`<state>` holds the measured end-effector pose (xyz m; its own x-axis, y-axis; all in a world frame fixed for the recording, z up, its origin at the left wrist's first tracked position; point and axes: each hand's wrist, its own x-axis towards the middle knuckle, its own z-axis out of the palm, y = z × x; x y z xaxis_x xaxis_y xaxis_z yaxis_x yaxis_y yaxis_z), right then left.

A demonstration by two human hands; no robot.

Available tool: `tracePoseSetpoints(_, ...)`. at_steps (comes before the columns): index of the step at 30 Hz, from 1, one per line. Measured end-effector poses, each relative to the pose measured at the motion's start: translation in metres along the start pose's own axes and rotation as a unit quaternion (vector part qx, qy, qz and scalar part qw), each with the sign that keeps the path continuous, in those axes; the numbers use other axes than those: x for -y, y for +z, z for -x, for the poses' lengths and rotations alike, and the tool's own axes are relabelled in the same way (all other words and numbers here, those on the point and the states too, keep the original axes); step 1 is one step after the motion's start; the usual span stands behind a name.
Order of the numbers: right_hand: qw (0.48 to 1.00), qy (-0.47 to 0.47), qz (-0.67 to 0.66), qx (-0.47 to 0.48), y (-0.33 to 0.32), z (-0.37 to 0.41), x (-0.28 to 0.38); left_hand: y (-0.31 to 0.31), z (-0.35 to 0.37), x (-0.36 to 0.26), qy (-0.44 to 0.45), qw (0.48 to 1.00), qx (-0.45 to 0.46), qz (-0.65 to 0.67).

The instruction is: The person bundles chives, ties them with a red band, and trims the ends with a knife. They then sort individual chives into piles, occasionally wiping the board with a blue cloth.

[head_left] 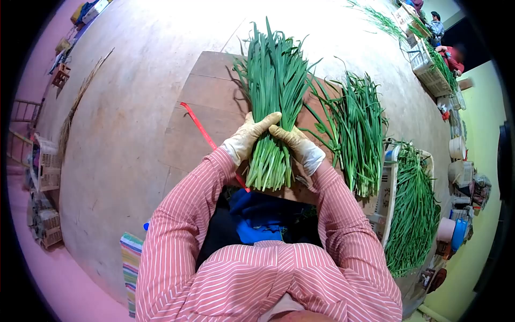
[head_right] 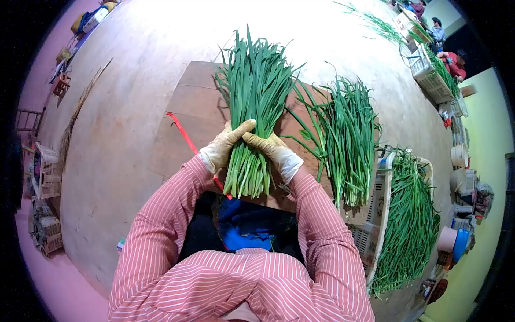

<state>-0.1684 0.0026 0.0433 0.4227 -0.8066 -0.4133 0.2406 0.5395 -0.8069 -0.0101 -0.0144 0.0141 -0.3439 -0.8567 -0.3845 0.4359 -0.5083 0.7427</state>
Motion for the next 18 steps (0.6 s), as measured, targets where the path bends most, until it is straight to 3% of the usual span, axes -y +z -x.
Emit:
tracePoseSetpoints(1, 0.999, -0.035, 0.012, 0.002, 0.002, -0.001, -0.001, -0.001, 0.000, 0.000, 0.010, 1.000, -0.024, -0.014)
tracePoseSetpoints(7, 0.999, -0.007, -0.027, 0.030, -0.002, -0.022, -0.006, -0.008, -0.004, -0.015, -0.007, 0.997, 0.078, 0.023)
tracePoseSetpoints(13, 0.987, 0.089, -0.129, 0.019, -0.013, -0.049, -0.006, -0.018, -0.016, -0.020, -0.059, 0.997, 0.014, 0.053)
tracePoseSetpoints(18, 0.994, 0.050, -0.090, -0.032, -0.017, -0.047, -0.009, -0.017, -0.022, -0.018, -0.076, 0.994, 0.016, 0.075)
